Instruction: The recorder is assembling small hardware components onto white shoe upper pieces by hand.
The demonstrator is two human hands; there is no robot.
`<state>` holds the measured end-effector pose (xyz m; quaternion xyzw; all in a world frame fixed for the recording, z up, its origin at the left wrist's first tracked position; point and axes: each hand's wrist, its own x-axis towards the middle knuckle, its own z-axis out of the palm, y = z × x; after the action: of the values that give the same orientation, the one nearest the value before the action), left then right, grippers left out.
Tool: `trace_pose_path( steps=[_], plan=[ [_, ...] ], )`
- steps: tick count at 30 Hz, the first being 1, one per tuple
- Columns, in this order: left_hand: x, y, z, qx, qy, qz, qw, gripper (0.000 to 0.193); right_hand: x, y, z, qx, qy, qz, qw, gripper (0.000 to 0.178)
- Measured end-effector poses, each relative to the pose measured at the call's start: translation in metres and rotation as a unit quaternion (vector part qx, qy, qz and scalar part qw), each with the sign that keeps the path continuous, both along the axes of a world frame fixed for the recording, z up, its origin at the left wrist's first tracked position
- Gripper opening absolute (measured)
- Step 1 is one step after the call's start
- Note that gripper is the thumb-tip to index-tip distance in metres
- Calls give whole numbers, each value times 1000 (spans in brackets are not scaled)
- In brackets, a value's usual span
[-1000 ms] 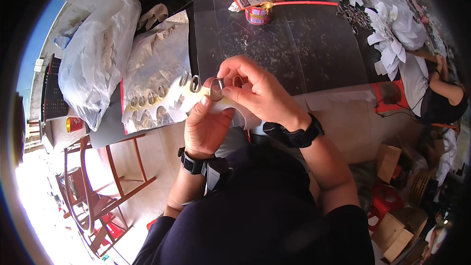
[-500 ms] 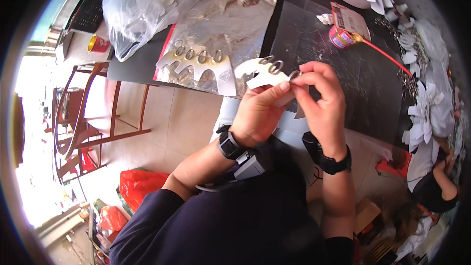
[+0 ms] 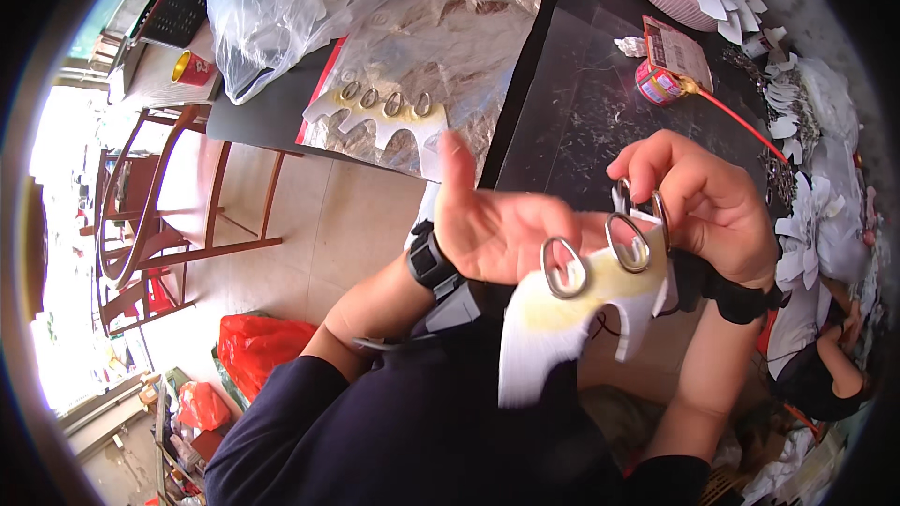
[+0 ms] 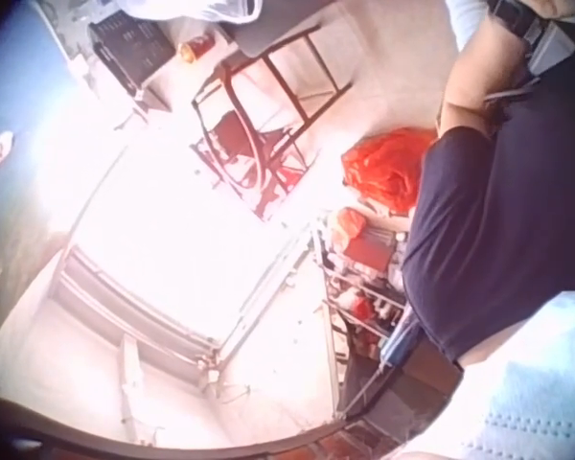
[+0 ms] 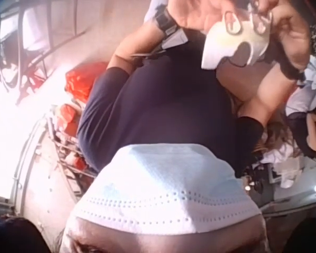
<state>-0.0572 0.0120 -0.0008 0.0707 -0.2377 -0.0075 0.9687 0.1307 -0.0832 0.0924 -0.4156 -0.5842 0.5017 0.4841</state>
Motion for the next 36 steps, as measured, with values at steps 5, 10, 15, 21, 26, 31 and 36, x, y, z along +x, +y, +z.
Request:
trace_pose_path(
  steps=[5, 10, 15, 21, 26, 31, 36],
  plan=[
    [10, 15, 14, 197, 178, 99, 959, 61, -19, 0, 25, 48, -385, -67, 919, 13],
    [1, 21, 33, 249, 278, 120, 920, 37, -32, 15, 3, 220, -499, -122, 829, 16],
    [-2, 7, 37, 188, 323, 185, 909, 42, -36, 14, -16, 287, -519, -174, 786, 18],
    [0, -2, 35, 125, 420, 194, 878, 27, -32, 14, -27, 289, -534, -168, 777, 14],
    [-4, -3, 25, 25, 423, 121, 898, 22, -34, 9, -42, 307, -516, -157, 784, 15],
    [-6, -26, 25, 68, 450, 279, 846, 24, -46, 4, -56, 367, -517, -203, 746, 25],
    [-6, -23, 18, 84, 414, 361, 832, 12, -53, 9, -75, 384, -487, -295, 727, 33]
  ],
)
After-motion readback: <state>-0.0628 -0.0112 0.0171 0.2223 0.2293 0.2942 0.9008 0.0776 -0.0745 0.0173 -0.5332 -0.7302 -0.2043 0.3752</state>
